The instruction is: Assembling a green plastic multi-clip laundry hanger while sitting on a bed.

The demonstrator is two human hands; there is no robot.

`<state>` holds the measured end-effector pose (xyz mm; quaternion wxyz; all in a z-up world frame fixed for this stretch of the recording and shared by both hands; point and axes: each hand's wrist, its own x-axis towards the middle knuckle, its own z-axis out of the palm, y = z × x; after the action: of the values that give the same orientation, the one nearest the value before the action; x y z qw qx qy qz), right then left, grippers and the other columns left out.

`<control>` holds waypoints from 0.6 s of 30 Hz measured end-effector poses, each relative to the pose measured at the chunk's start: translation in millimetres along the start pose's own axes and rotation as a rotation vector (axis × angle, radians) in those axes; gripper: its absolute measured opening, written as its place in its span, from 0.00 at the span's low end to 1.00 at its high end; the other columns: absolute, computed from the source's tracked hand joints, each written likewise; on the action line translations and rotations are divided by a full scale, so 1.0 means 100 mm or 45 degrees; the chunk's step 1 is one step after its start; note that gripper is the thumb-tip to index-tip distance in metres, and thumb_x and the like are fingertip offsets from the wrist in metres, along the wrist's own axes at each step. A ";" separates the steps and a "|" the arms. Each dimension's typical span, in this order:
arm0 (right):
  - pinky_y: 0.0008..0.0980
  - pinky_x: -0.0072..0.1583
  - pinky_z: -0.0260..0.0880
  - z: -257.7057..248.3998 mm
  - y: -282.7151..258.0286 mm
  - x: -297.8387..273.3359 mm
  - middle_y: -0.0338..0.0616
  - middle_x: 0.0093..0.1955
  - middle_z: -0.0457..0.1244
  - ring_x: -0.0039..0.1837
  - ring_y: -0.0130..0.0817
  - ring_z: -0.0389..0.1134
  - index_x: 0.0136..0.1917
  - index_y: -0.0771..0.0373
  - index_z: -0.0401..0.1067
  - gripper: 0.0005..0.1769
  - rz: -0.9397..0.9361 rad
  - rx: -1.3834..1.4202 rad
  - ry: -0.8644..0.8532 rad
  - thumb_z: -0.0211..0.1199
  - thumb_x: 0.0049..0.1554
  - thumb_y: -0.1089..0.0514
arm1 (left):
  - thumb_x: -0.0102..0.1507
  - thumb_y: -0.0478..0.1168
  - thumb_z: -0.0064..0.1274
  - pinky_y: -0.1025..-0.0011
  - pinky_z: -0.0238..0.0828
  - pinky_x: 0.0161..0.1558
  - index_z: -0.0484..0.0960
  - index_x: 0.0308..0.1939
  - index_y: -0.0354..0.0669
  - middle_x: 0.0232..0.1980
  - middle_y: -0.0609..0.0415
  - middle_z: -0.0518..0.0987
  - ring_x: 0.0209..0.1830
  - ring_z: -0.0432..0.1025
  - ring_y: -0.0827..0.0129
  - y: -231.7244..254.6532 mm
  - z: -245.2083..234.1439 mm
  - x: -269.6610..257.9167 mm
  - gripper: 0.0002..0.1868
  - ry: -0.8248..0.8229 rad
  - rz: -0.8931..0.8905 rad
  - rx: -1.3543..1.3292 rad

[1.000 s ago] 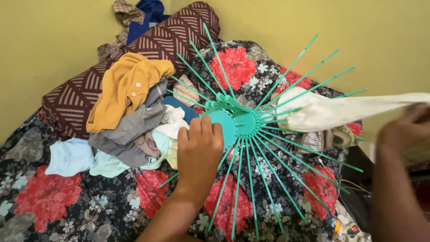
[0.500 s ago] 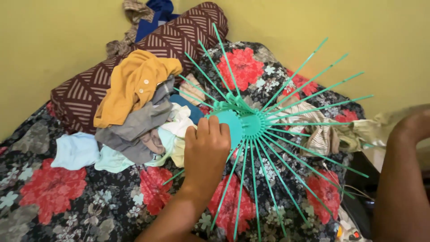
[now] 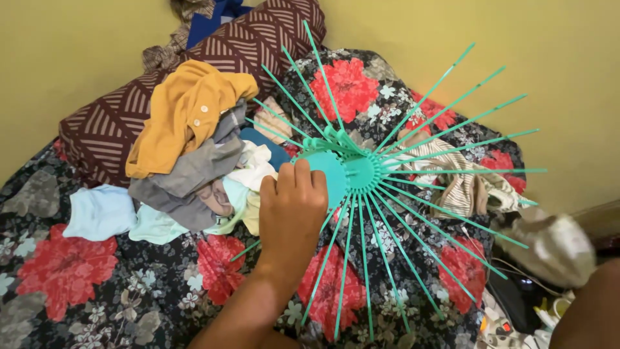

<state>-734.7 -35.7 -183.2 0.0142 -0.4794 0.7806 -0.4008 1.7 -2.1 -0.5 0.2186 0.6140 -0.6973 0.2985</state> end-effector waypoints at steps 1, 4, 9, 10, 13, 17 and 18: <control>0.37 0.64 0.67 0.14 -0.08 -0.04 0.55 0.58 0.70 0.59 0.38 0.69 0.64 0.72 0.77 0.19 0.020 -0.014 -0.023 0.57 0.73 0.53 | 0.55 0.39 0.54 0.66 0.66 0.40 0.77 0.31 0.50 0.36 0.59 0.70 0.40 0.68 0.66 0.00 0.00 0.00 0.02 0.000 -0.003 -0.011; 0.37 0.65 0.67 0.44 -0.41 -0.04 0.55 0.58 0.70 0.60 0.39 0.69 0.64 0.73 0.78 0.20 0.070 -0.061 -0.086 0.57 0.73 0.53 | 0.55 0.38 0.54 0.66 0.65 0.40 0.77 0.31 0.50 0.36 0.59 0.70 0.40 0.68 0.66 0.02 -0.01 0.00 0.02 -0.002 -0.011 -0.025; 0.33 0.54 0.68 0.90 -1.02 -0.08 0.43 0.54 0.70 0.52 0.31 0.69 0.65 0.66 0.75 0.22 -0.060 0.239 -0.453 0.65 0.61 0.51 | 0.55 0.38 0.55 0.66 0.64 0.40 0.77 0.31 0.50 0.36 0.58 0.70 0.41 0.68 0.67 0.07 -0.04 -0.01 0.03 0.007 0.004 -0.019; 0.36 0.52 0.68 0.99 -1.07 -0.14 0.45 0.50 0.71 0.49 0.33 0.69 0.61 0.68 0.77 0.20 -0.038 0.183 -0.464 0.66 0.62 0.51 | 0.55 0.38 0.55 0.66 0.64 0.40 0.77 0.31 0.50 0.36 0.58 0.70 0.41 0.68 0.66 0.09 -0.04 -0.02 0.03 0.006 0.001 -0.024; 0.43 0.51 0.69 1.18 -1.15 -0.29 0.51 0.46 0.71 0.46 0.41 0.71 0.54 0.70 0.79 0.20 -0.084 0.029 -0.385 0.66 0.63 0.49 | 0.55 0.39 0.55 0.65 0.64 0.40 0.77 0.31 0.50 0.36 0.58 0.71 0.41 0.68 0.66 0.07 -0.04 -0.02 0.03 0.012 -0.008 -0.018; 0.50 0.53 0.72 1.09 -1.45 -0.59 0.59 0.45 0.71 0.48 0.57 0.73 0.51 0.62 0.81 0.21 -0.318 -0.531 -0.230 0.64 0.62 0.41 | 0.56 0.39 0.54 0.66 0.63 0.40 0.77 0.32 0.51 0.36 0.58 0.71 0.41 0.68 0.66 0.06 -0.05 -0.01 0.02 -0.039 -0.012 0.010; 0.50 0.53 0.72 1.06 -1.62 -0.65 0.59 0.45 0.71 0.48 0.57 0.73 0.51 0.62 0.81 0.21 -0.317 -0.533 -0.233 0.64 0.62 0.41 | 0.56 0.39 0.54 0.66 0.63 0.40 0.77 0.32 0.51 0.36 0.58 0.71 0.41 0.68 0.66 0.07 -0.06 -0.02 0.02 -0.043 -0.011 0.009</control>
<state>-536.9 -86.6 -175.6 -0.0641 -0.5986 0.7770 -0.1840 -5.2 3.8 1.9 0.2059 0.6228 -0.6972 0.2894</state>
